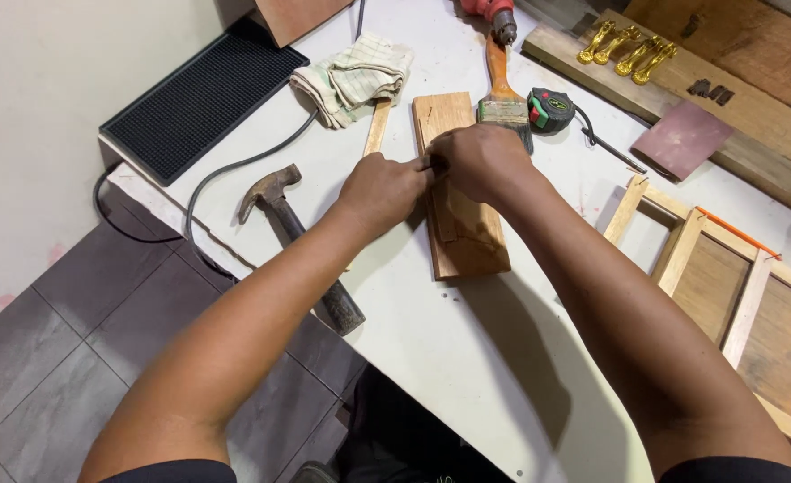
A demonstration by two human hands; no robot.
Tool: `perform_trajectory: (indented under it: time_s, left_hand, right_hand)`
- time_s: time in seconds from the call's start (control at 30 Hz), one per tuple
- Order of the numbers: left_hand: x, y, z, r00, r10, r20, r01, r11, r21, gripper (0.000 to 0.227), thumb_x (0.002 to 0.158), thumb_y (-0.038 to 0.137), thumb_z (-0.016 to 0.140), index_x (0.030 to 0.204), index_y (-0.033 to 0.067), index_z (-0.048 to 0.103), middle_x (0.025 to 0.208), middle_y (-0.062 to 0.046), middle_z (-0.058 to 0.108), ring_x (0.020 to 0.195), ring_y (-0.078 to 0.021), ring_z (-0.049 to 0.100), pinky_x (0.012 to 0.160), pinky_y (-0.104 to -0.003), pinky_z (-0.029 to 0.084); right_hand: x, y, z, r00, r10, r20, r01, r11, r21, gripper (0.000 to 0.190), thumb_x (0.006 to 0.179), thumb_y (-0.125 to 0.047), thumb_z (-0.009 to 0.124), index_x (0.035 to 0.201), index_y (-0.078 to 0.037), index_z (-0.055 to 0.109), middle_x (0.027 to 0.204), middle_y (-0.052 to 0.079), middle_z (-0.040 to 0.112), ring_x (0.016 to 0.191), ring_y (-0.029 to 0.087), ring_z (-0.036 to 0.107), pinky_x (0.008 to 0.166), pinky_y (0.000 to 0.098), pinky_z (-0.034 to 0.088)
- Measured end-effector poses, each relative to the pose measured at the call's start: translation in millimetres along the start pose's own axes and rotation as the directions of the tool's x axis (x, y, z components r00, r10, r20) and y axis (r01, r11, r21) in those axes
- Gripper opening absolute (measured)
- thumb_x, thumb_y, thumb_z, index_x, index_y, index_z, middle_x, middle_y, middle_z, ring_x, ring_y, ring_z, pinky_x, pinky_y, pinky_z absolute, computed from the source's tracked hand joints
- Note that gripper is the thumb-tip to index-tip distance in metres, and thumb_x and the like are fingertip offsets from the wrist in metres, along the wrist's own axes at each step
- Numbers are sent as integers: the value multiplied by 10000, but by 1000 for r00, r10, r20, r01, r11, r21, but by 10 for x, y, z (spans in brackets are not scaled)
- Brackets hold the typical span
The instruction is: The person selects thin wooden strips from a pile on the workbench, positions them on a small wooden frame, and marks and measures the frame with a tape measure. They hammer nails into the frame joints, wipe parts with a cloth, and handle a drill and other tools on the bench.
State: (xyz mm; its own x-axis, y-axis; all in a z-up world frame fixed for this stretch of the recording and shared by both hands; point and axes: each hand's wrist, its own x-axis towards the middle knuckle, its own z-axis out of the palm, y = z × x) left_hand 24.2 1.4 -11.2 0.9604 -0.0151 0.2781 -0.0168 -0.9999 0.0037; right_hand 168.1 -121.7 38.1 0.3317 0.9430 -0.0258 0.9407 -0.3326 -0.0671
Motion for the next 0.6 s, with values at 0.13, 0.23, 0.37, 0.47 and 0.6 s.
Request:
perform_trajectory:
  time_s: [0.13, 0.23, 0.37, 0.47, 0.6]
  left_hand:
    - [4, -71, -15, 999, 19, 30, -20, 999, 49, 292, 923, 97, 587, 1144, 199, 749, 1051, 11, 742, 764, -225, 714, 707, -427, 524]
    - [-195, -34, 27, 992, 31, -120, -20, 996, 91, 282, 969, 58, 580, 1174, 177, 733, 1308, 20, 709, 767, -159, 691, 743, -335, 495]
    - [-467, 20, -175, 978, -6, -208, 61, 963, 263, 416, 926, 70, 608, 1326, 143, 694, 1401, 17, 669, 701, -139, 654, 745, -308, 434]
    - [-614, 31, -178, 984, -55, -171, 102, 955, 280, 406, 909, 132, 631, 1310, 153, 694, 1377, -11, 670, 745, -147, 665, 790, -330, 426]
    - [-628, 157, -382, 987, -99, -124, 126, 965, 232, 365, 865, 331, 670, 1134, 89, 725, 1252, -78, 704, 752, -187, 676, 774, -376, 427]
  right_hand:
    - [8, -48, -170, 995, 74, 71, -74, 997, -2, 276, 952, -208, 653, 1198, -267, 762, 1131, 55, 758, 1037, 304, 714, 855, 446, 571]
    - [-45, 23, 42, 999, 27, -23, -26, 999, 32, 283, 943, -192, 663, 1207, -230, 760, 1167, 41, 755, 1066, 299, 701, 854, 459, 564]
    - [-211, -147, 39, 976, -55, -212, 67, 996, 51, 344, 901, -197, 697, 1240, -195, 752, 1205, 53, 734, 1069, 316, 672, 849, 451, 569]
    - [-304, -220, 45, 983, 3, -186, 8, 998, 62, 384, 862, -194, 712, 1243, -197, 749, 1165, 77, 722, 1064, 313, 672, 835, 450, 574]
    - [-444, -312, -17, 983, 158, -97, -144, 980, 134, 396, 886, -364, 773, 1228, -170, 721, 1074, 123, 717, 1017, 320, 692, 842, 464, 569]
